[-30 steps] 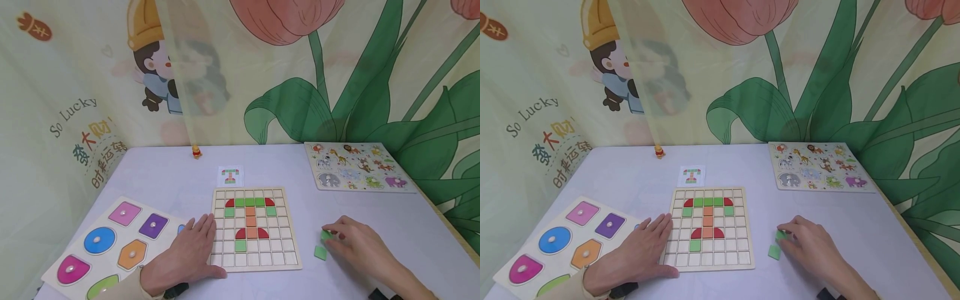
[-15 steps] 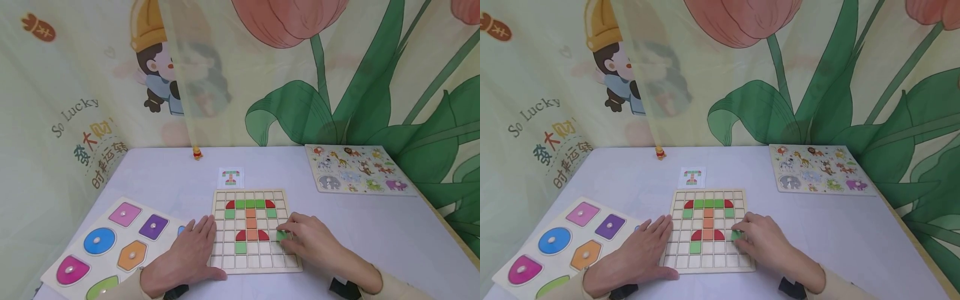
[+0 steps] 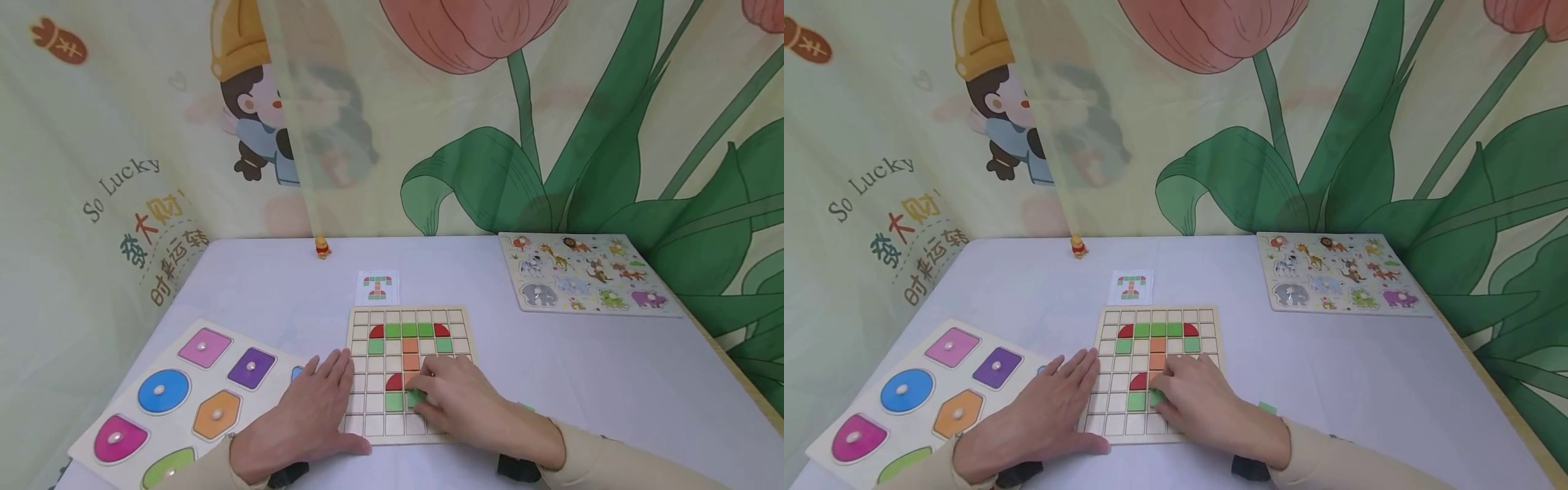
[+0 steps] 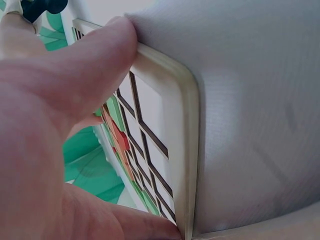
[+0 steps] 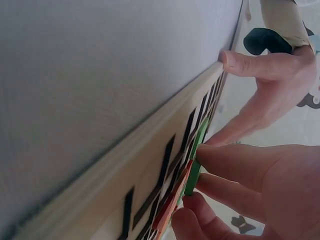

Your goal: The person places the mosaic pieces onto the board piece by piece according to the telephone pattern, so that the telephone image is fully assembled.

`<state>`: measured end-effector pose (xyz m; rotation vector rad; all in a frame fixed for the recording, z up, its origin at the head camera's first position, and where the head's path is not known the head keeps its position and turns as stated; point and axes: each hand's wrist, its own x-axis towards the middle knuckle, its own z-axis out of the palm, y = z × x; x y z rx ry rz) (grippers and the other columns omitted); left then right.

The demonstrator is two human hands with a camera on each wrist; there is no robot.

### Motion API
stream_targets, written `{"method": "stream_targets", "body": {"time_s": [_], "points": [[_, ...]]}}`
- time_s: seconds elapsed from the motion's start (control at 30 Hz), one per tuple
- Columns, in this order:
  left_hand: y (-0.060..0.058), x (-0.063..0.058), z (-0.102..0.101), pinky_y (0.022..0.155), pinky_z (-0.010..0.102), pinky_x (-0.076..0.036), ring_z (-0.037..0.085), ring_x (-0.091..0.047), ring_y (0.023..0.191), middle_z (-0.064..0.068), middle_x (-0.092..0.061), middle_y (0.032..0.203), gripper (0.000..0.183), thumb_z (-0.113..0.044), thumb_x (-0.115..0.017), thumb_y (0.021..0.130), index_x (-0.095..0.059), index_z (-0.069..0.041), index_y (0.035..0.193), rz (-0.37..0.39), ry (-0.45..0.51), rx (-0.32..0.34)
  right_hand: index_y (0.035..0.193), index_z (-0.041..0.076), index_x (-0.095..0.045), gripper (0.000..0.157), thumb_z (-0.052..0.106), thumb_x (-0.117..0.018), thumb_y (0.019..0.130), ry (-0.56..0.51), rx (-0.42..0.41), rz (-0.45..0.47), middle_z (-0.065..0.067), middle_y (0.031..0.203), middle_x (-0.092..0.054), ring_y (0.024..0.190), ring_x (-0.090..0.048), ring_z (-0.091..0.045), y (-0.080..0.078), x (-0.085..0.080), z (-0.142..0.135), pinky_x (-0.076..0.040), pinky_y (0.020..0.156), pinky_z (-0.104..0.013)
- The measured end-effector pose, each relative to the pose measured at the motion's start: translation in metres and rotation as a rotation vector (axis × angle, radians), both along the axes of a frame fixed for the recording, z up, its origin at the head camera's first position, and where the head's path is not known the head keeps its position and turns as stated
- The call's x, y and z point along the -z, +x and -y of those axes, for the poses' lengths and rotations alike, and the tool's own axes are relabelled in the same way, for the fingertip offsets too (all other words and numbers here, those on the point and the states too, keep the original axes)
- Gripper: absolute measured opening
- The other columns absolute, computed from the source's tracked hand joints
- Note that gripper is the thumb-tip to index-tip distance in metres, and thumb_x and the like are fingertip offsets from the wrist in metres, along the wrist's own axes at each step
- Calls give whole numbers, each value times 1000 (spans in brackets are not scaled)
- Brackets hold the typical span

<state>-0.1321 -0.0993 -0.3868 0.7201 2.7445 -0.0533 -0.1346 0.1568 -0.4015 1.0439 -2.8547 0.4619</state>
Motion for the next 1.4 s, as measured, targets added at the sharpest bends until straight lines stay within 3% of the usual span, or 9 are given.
{"method": "stream_targets", "body": {"time_s": [0.2,0.67,0.87,1.13,1.4], "points": [[0,1,0,124,54,-31,33,-34,155,19,-35,166,122,-84,-66,74,-39,3,155,-23,-17,17,108,24,-81,24,26,-83,84,45,28,42,12,85,-61,75,-44,-2,1,2,3,-30,65,-19],[0,0,-1,123,53,-32,33,-36,154,19,-36,165,123,-85,-66,73,-40,4,154,-47,-31,24,105,28,-84,23,27,-86,82,37,-4,-13,10,90,-68,78,-51,-4,-1,7,2,-30,65,-18],[1,1,0,123,53,-32,33,-36,154,19,-36,165,122,-84,-66,74,-41,4,154,-46,-18,30,107,25,-83,25,27,-85,82,4,21,4,11,92,-69,79,-54,-2,1,2,-3,-38,69,-20],[1,1,-1,123,53,-32,33,-35,154,19,-36,165,122,-85,-65,74,-40,3,154,-38,-30,33,105,23,-83,23,27,-85,83,-63,175,12,14,86,-66,70,-46,5,2,-3,-35,-36,66,-20],[1,1,-1,123,53,-33,32,-35,154,19,-36,165,122,-86,-64,74,-41,3,154,-50,-49,38,102,23,-82,23,25,-88,79,-33,395,41,18,85,-66,72,-52,2,9,-3,-81,-42,66,-22]]}}
